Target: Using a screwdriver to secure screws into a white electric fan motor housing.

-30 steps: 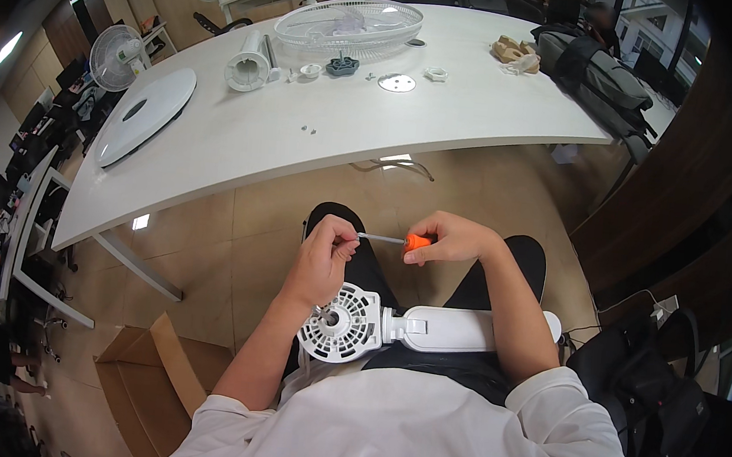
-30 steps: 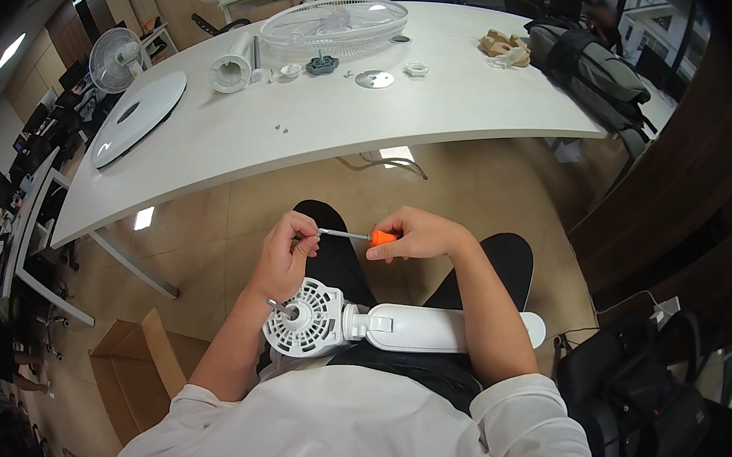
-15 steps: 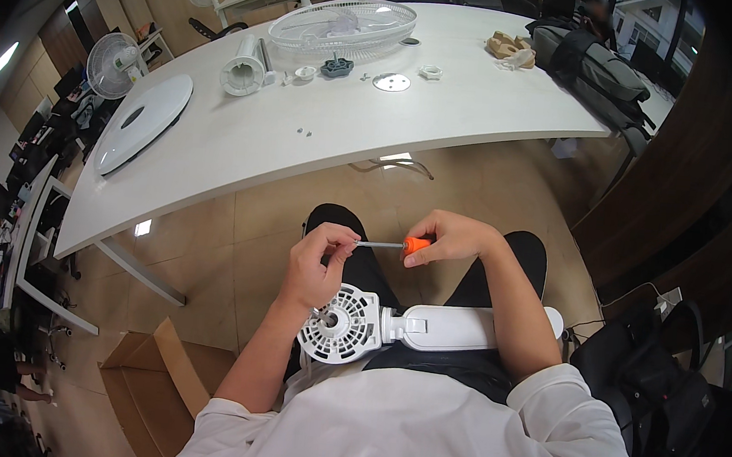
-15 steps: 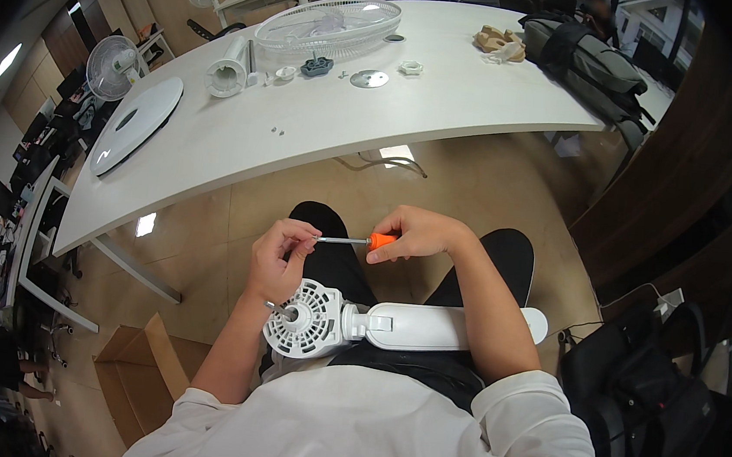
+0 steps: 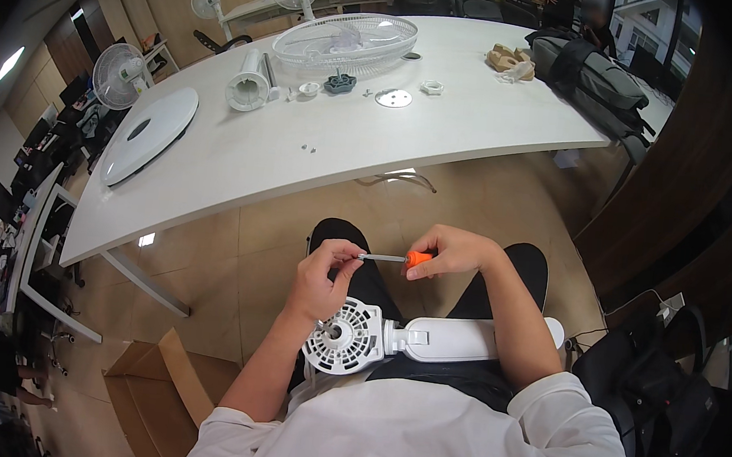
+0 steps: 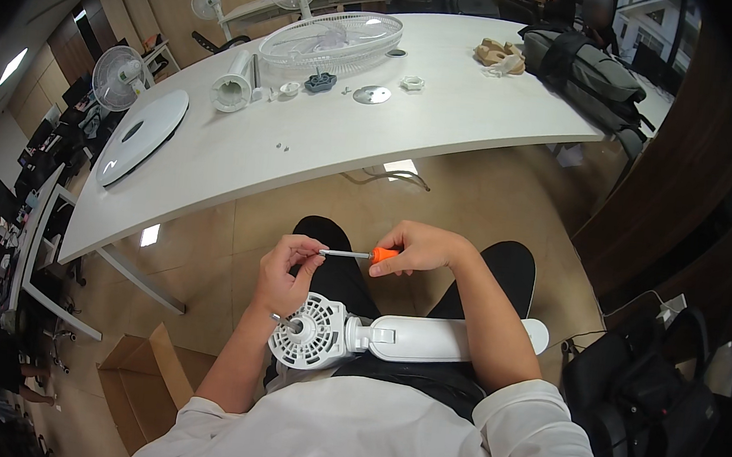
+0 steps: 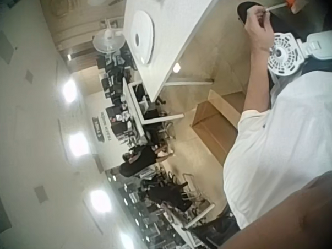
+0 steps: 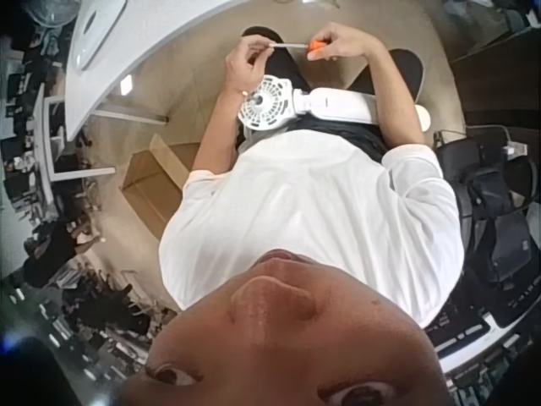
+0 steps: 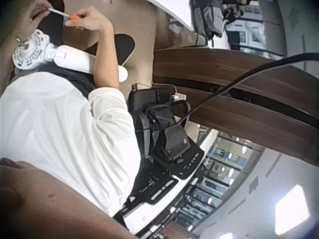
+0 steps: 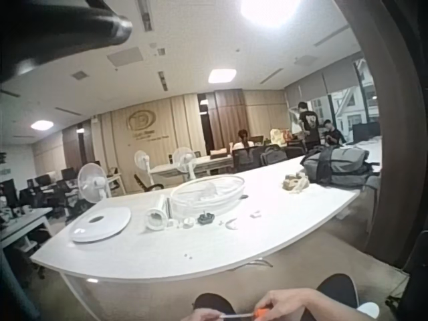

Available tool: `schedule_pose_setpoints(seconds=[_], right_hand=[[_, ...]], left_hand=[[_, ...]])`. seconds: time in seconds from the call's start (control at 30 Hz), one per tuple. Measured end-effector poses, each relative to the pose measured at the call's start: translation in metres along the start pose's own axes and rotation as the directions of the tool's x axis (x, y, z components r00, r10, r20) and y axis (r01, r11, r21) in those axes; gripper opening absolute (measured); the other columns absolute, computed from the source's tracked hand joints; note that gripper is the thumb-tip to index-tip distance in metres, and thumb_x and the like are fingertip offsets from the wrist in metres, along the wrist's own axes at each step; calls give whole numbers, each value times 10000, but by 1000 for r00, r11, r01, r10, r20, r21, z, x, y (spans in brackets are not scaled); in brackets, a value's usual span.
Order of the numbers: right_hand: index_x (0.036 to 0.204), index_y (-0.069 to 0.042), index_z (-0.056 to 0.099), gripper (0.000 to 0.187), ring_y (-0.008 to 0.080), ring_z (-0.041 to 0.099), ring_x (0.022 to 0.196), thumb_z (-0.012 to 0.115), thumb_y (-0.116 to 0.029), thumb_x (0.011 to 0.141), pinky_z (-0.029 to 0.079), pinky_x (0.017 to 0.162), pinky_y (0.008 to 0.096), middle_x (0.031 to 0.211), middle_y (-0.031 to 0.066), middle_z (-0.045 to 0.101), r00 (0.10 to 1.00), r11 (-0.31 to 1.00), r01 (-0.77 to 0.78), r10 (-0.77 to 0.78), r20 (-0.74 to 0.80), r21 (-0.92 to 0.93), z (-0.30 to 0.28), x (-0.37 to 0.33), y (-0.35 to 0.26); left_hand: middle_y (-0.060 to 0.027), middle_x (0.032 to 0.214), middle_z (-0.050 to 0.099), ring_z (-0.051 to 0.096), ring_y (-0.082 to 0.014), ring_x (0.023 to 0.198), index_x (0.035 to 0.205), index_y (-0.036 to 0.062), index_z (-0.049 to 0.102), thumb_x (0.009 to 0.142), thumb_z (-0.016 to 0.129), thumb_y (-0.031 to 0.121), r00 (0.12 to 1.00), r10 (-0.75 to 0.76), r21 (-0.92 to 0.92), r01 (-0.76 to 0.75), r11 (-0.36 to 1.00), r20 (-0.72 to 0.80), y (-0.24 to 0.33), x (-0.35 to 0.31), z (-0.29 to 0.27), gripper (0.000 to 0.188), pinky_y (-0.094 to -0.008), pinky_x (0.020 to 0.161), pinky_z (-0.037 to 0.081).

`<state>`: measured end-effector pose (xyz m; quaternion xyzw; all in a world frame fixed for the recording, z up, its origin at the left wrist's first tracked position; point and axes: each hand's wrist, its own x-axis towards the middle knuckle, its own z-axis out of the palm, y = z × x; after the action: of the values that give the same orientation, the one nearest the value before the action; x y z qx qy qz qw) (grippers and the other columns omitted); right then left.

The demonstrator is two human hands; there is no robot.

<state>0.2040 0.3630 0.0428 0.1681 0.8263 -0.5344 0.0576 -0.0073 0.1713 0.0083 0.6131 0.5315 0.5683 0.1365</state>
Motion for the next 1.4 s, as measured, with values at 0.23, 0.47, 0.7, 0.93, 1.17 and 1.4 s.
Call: schedule_pose_setpoints(seconds=[0.23, 0.47, 0.7, 0.93, 1.17, 1.4], right_hand=[[1048, -46, 782, 354, 95, 625, 705, 799, -362, 890, 531, 652, 261, 819, 3, 719, 999, 999, -31, 31, 7, -10, -2, -4, -1], [898, -37, 762, 382, 113, 604, 614, 780, -418, 888, 494, 581, 273, 668, 18, 635, 1000, 1000, 24, -24, -13, -7, 4, -1, 0], [1112, -45, 756, 364, 91, 593, 628, 753, -357, 924, 488, 558, 254, 731, 2, 651, 996, 998, -56, 56, 68, 1, -2, -2, 2], [1062, -26, 661, 320, 105, 575, 532, 740, -310, 939, 454, 455, 258, 689, 30, 637, 996, 983, 63, -73, 54, 170, 3, 0, 1], [1060, -17, 648, 293, 104, 609, 622, 769, -243, 919, 484, 465, 258, 801, 52, 695, 990, 974, 116, -128, 51, 195, 4, -1, 2], [1066, -16, 649, 302, 100, 608, 622, 769, -251, 918, 482, 471, 257, 808, 51, 697, 990, 973, 119, -131, 45, 197, 5, 2, 6]], left_hand=[[-114, 976, 696, 692, -199, 857, 1062, -6, 663, 918, 662, -68, 994, 90, 74, -86, 994, -58, 15, 7, 0, 157, -298, 772, 573], [-108, 920, 694, 685, -227, 778, 981, 13, 731, 883, 688, -65, 985, 167, 166, -158, 973, -43, 19, 8, -2, 132, -303, 691, 548], [-111, 903, 710, 698, -223, 786, 982, 9, 742, 890, 703, -39, 986, 160, 175, -150, 973, -42, 16, 9, -1, 111, -295, 693, 555], [-115, 908, 709, 705, -184, 778, 1010, -25, 754, 909, 687, -41, 996, 85, 132, -82, 988, -16, 14, 6, -2, 122, -273, 725, 561], [-116, 907, 708, 703, -180, 785, 1010, -35, 752, 918, 679, -37, 998, 67, 128, -68, 989, 9, 12, 6, -2, 118, -271, 726, 558], [-122, 903, 710, 704, -187, 791, 1014, -31, 756, 901, 686, -42, 996, 94, 138, -92, 986, -5, 12, 6, -2, 133, -278, 734, 556]])
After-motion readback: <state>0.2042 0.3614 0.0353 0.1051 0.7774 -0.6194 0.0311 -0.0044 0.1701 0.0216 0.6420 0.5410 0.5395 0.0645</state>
